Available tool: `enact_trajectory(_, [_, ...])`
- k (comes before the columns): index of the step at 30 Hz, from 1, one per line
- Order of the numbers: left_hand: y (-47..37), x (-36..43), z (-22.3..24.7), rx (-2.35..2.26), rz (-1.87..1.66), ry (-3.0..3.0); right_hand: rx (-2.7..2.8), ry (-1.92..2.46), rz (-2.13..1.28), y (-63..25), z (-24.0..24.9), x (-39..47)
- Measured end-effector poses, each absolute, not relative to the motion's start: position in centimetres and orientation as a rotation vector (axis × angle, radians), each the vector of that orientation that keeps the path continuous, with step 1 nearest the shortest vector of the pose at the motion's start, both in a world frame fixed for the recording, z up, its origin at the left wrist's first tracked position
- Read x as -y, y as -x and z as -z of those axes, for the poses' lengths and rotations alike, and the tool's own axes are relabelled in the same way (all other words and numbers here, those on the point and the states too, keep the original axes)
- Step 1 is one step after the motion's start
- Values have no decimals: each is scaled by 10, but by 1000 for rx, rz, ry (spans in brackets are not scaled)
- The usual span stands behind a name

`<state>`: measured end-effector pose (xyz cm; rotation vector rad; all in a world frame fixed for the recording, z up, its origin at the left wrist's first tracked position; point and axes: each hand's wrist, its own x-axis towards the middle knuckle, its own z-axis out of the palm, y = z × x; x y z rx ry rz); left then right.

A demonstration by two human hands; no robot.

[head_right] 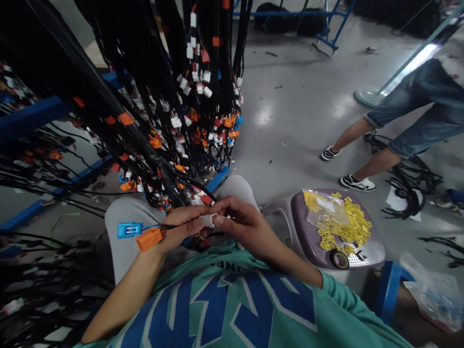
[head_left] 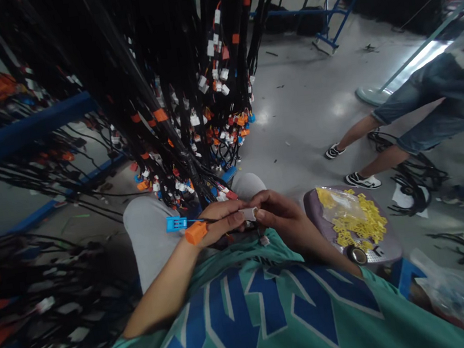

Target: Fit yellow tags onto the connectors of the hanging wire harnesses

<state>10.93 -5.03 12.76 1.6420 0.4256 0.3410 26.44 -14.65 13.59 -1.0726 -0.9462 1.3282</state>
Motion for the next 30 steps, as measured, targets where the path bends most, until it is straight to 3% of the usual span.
enact_trajectory(21, [-117, 49, -124, -464, -323, -1877, 823, 1042, -1324, -270, -107, 139])
enact_trajectory(27, [-134, 49, -116, -754, -265, -2093, 1195, 1287, -667, -283, -116, 140])
enact_trajectory(30, [-140, 48, -118, -895, -218, -2189, 1492, 1228, -598, -277, -130, 143])
